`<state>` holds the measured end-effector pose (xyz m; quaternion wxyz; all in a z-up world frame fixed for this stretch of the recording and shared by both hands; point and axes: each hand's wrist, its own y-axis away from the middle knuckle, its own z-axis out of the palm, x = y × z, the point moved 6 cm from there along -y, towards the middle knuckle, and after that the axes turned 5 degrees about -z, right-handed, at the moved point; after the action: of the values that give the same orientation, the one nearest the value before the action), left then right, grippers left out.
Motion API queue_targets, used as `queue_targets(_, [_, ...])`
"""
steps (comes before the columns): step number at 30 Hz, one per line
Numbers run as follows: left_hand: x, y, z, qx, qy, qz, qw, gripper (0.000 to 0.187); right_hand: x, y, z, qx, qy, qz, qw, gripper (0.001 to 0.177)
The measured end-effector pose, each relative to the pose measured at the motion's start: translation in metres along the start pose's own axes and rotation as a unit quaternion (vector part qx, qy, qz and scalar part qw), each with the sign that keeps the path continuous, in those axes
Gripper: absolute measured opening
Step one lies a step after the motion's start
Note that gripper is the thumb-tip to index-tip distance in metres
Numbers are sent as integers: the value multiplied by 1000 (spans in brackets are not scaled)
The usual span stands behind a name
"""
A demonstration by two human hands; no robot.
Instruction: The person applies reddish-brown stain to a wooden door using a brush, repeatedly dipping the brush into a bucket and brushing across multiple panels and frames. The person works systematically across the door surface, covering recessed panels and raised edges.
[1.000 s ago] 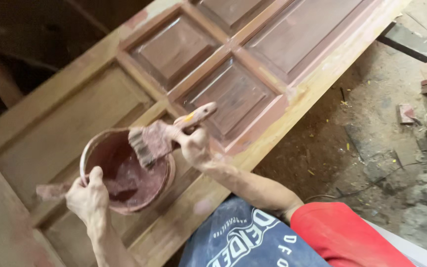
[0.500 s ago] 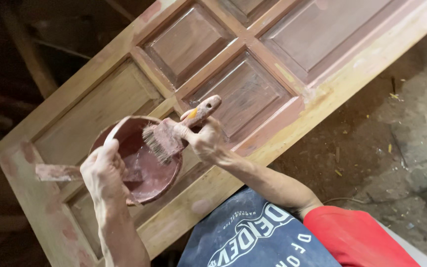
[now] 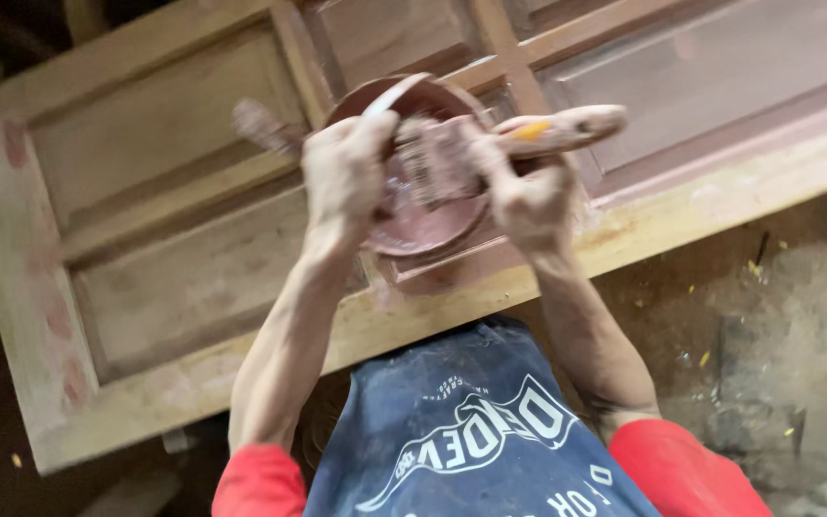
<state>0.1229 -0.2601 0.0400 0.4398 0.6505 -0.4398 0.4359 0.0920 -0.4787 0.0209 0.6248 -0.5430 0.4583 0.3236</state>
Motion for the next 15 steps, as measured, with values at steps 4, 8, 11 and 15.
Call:
queue_targets(4, [-9, -12, 61, -23, 15, -25, 999, 36, 12, -16, -41, -11, 79, -54, 995, 22])
queue_targets(8, [-26, -20, 100, -37, -7, -52, 998, 38, 32, -30, -54, -104, 184, -89, 973, 18])
queue_targets(11, [-31, -23, 118, -61, 3, -13, 998, 36, 55, -37, -47, -169, 244, -88, 951, 16])
queue_targets(15, [-40, -37, 117, -47, -16, 8, 999, 35, 74, -44, -25, -219, 282, -153, 921, 15])
